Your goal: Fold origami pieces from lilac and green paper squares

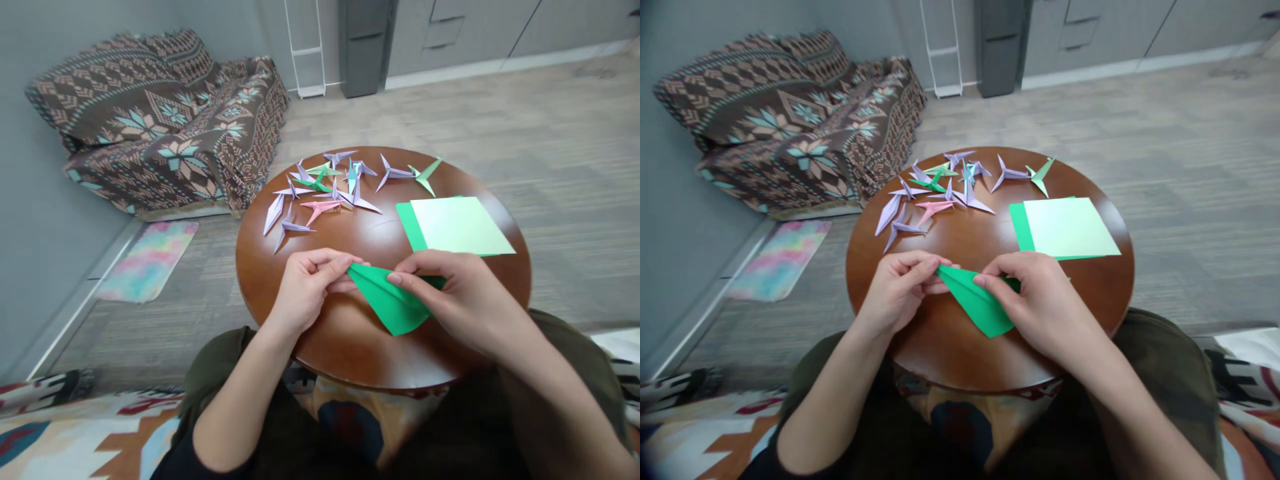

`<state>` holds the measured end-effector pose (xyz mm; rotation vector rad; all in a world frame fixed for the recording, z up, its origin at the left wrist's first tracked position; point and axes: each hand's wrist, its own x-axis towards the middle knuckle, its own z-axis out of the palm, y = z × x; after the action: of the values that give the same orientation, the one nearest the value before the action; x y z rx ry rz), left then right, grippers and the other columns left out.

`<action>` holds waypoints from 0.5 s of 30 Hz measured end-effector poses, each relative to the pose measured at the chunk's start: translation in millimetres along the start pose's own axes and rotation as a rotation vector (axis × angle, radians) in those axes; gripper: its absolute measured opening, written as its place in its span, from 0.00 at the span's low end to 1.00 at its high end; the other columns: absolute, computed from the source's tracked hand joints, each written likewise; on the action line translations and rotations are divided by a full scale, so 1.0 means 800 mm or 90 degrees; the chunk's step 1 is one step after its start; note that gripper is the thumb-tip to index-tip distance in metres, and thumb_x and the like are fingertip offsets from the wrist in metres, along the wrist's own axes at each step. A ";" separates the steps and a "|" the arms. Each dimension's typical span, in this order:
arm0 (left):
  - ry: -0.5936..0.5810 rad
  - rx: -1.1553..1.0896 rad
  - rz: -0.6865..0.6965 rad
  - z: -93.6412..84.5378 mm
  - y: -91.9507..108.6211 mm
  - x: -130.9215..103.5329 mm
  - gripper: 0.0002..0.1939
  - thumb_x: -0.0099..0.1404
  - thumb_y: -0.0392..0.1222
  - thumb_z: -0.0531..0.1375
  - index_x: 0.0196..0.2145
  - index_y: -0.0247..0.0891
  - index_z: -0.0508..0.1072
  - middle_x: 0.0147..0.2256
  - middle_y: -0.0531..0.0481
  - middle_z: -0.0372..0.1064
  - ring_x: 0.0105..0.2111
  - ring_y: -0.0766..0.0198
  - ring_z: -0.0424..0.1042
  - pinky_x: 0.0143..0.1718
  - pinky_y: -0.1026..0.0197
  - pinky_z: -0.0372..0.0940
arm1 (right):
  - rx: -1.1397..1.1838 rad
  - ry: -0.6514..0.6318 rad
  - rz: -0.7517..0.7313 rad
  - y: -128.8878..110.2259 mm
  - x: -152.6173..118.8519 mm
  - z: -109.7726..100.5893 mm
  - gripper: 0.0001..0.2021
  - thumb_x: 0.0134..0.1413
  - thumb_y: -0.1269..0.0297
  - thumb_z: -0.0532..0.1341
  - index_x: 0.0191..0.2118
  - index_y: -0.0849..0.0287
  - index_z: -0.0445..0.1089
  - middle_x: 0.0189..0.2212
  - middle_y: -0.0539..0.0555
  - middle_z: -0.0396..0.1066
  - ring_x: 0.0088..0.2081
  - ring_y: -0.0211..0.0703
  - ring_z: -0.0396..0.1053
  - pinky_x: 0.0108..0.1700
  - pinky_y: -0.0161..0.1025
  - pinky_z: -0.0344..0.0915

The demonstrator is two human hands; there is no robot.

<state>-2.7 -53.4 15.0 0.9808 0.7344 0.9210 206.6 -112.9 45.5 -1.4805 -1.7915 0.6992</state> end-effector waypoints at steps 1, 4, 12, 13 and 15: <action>0.008 -0.004 0.005 -0.001 0.002 0.001 0.11 0.60 0.47 0.74 0.33 0.35 0.85 0.34 0.42 0.84 0.34 0.55 0.85 0.40 0.57 0.80 | -0.002 0.002 0.001 0.001 0.000 0.000 0.12 0.65 0.61 0.63 0.30 0.54 0.78 0.28 0.51 0.80 0.29 0.46 0.75 0.33 0.41 0.66; 0.039 -0.002 0.035 -0.005 0.004 0.001 0.11 0.60 0.47 0.74 0.33 0.36 0.85 0.35 0.43 0.84 0.35 0.57 0.85 0.39 0.60 0.80 | -0.017 0.022 -0.004 0.003 -0.001 -0.001 0.11 0.65 0.60 0.64 0.30 0.54 0.78 0.28 0.51 0.80 0.30 0.47 0.75 0.34 0.43 0.66; 0.008 0.021 0.058 -0.007 -0.005 0.000 0.07 0.57 0.38 0.76 0.35 0.37 0.85 0.30 0.52 0.82 0.31 0.64 0.83 0.36 0.66 0.80 | -0.041 0.065 -0.023 0.004 -0.004 -0.001 0.10 0.64 0.60 0.65 0.31 0.53 0.79 0.29 0.51 0.80 0.32 0.49 0.75 0.35 0.44 0.65; 0.007 0.020 0.060 -0.007 -0.006 0.000 0.07 0.57 0.38 0.76 0.34 0.37 0.85 0.30 0.52 0.82 0.30 0.65 0.82 0.36 0.66 0.80 | -0.042 0.063 -0.025 0.004 -0.004 -0.001 0.10 0.64 0.61 0.65 0.31 0.53 0.79 0.29 0.51 0.80 0.32 0.48 0.75 0.35 0.43 0.65; 0.003 0.017 0.061 -0.006 -0.005 0.001 0.07 0.57 0.38 0.76 0.34 0.37 0.85 0.29 0.53 0.82 0.30 0.65 0.82 0.36 0.66 0.80 | -0.043 0.058 -0.029 0.002 -0.004 -0.002 0.10 0.64 0.62 0.65 0.31 0.54 0.78 0.29 0.51 0.80 0.31 0.47 0.74 0.36 0.43 0.65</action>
<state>-5.6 -52.2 9.0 1.0447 0.7090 0.9995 209.3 -115.8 44.5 -1.4866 -1.7899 0.5444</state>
